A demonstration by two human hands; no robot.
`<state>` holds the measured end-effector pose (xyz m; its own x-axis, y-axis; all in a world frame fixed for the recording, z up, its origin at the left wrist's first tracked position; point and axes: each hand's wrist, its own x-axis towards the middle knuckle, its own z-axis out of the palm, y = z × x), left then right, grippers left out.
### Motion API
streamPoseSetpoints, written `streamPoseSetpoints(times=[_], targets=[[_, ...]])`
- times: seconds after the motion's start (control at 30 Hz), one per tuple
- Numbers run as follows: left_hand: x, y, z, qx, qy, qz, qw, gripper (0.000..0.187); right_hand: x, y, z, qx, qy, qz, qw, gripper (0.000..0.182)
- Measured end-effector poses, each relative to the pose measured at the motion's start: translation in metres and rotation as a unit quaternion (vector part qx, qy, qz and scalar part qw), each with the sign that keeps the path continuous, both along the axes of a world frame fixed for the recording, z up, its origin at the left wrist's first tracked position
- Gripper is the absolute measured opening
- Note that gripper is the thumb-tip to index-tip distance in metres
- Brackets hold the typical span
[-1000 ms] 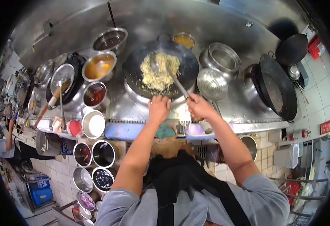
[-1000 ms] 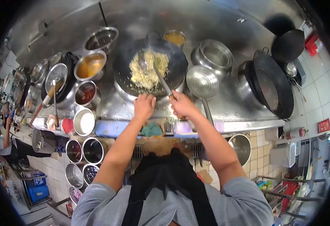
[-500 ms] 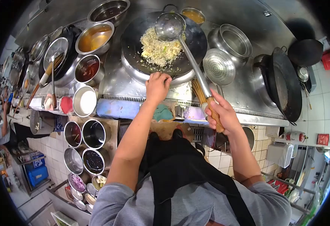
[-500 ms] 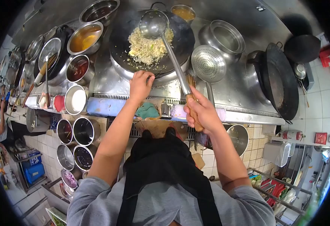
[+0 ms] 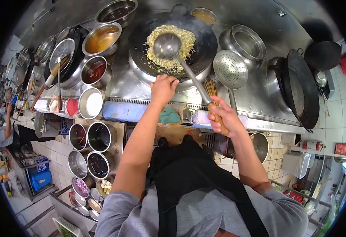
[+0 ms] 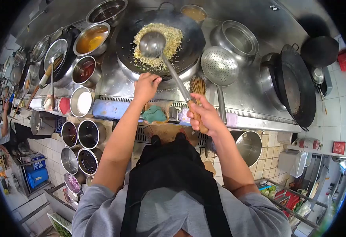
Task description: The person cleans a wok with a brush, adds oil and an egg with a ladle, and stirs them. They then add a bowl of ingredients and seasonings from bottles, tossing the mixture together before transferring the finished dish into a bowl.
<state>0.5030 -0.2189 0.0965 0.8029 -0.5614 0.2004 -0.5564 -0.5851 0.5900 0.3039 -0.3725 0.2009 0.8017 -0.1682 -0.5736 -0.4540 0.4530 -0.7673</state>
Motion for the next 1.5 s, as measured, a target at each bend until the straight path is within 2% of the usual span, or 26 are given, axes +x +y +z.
streamPoseSetpoints(times=[0.03, 0.07, 0.13, 0.17, 0.2, 0.23, 0.33, 0.37, 0.4, 0.47, 0.53, 0.67, 0.77, 0.83, 0.87, 0.93, 1.0, 1.07, 1.13, 1.2, 1.23, 1.3, 1.33, 1.37, 1.43, 1.5], targets=[[-0.001, 0.001, 0.0, -0.003, 0.005, -0.004, 1.0, 0.022, -0.003, -0.002, -0.017, 0.152, 0.011, -0.04, 0.988, 0.038], [0.0, -0.001, 0.0, -0.008, 0.009, -0.01, 1.0, 0.022, 0.005, -0.006, -0.03, 0.15, 0.007, -0.043, 0.988, 0.038], [-0.004, -0.002, -0.001, -0.007, -0.007, -0.001, 1.0, 0.023, 0.039, -0.019, -0.048, -0.116, 0.02, -0.011, 0.993, 0.046], [-0.003, 0.001, 0.0, -0.002, -0.022, 0.01, 1.0, 0.023, 0.045, -0.031, -0.051, -0.117, 0.013, -0.012, 0.993, 0.046], [-0.002, 0.002, 0.001, -0.003, -0.029, 0.009, 1.0, 0.023, 0.045, -0.047, -0.05, -0.325, 0.018, 0.018, 0.945, 0.048], [-0.004, 0.003, 0.0, -0.007, -0.032, 0.009, 0.999, 0.024, 0.048, -0.055, -0.047, -0.518, 0.027, 0.044, 0.854, 0.05], [-0.002, 0.003, -0.002, 0.008, -0.032, 0.003, 0.999, 0.025, 0.071, -0.062, -0.051, -0.603, 0.005, 0.046, 0.796, 0.052], [0.001, 0.005, -0.003, 0.005, -0.025, -0.005, 1.0, 0.025, 0.087, -0.051, -0.049, -0.506, 0.019, 0.027, 0.862, 0.052], [0.002, 0.005, -0.003, 0.002, -0.016, -0.011, 1.0, 0.026, 0.103, -0.041, -0.063, -0.466, 0.059, 0.032, 0.882, 0.052], [0.004, 0.007, 0.004, 0.013, -0.019, -0.011, 1.0, 0.026, 0.109, -0.004, -0.063, -0.592, 0.043, 0.099, 0.799, 0.054], [0.003, 0.008, 0.01, 0.05, -0.02, -0.015, 0.998, 0.026, 0.077, 0.008, -0.067, -0.613, 0.024, 0.16, 0.773, 0.058], [0.015, 0.01, 0.012, 0.054, -0.086, -0.055, 0.993, 0.026, -0.019, -0.015, 0.006, -0.671, 0.041, 0.25, 0.696, 0.064], [0.027, 0.011, 0.007, -0.013, -0.09, -0.152, 0.984, 0.028, 0.004, -0.039, 0.018, -0.721, 0.073, 0.205, 0.658, 0.062], [0.032, 0.01, 0.005, -0.015, -0.046, -0.161, 0.986, 0.027, 0.049, -0.02, -0.017, -0.731, 0.1, 0.168, 0.653, 0.06], [0.034, 0.009, 0.005, -0.013, 0.0, -0.16, 0.987, 0.026, 0.066, -0.004, -0.038, -0.725, 0.12, 0.181, 0.654, 0.059], [0.015, 0.013, 0.008, -0.031, 0.0, -0.146, 0.989, 0.027, 0.055, 0.024, -0.038, -0.666, 0.1, 0.193, 0.714, 0.055], [0.002, 0.014, 0.018, -0.096, -0.106, -0.165, 0.976, 0.028, 0.005, 0.005, -0.036, -0.612, -0.011, 0.182, 0.769, 0.056], [0.013, 0.001, 0.002, -0.124, -0.096, -0.187, 0.97, 0.028, -0.037, 0.004, 0.007, -0.599, -0.091, 0.113, 0.787, 0.056], [0.021, -0.004, -0.009, -0.145, -0.076, -0.206, 0.965, 0.029, -0.062, 0.031, 0.078, -0.587, 0.037, 0.19, 0.786, 0.055], [0.023, -0.013, -0.01, -0.001, 0.005, -0.152, 0.988, 0.032, -0.098, 0.04, 0.124, -0.631, 0.093, 0.22, 0.738, 0.059], [0.003, -0.005, 0.001, -0.011, 0.041, -0.148, 0.988, 0.034, -0.12, 0.035, 0.157, -0.638, 0.088, 0.232, 0.729, 0.06], [-0.047, 0.028, 0.032, -0.043, -0.037, -0.2, 0.978, 0.028, -0.163, 0.026, 0.216, -0.633, 0.077, 0.264, 0.724, 0.06], [-0.07, 0.046, 0.075, -0.033, -0.056, -0.216, 0.974, 0.022, -0.172, 0.023, 0.232, -0.623, 0.075, 0.287, 0.723, 0.059], [-0.081, 0.056, 0.104, -0.081, -0.079, -0.232, 0.966, 0.02, -0.166, 0.023, 0.233, -0.623, 0.072, 0.288, 0.724, 0.059], [-0.069, 0.04, 0.108, -0.095, -0.109, -0.234, 0.961, 0.02, -0.147, 0.025, 0.238, -0.671, 0.107, 0.346, 0.647, 0.051], [-0.038, 0.013, 0.092, -0.147, -0.113, -0.216, 0.959, 0.022, -0.099, 0.025, 0.194, -0.684, 0.074, 0.303, 0.659, 0.053]])
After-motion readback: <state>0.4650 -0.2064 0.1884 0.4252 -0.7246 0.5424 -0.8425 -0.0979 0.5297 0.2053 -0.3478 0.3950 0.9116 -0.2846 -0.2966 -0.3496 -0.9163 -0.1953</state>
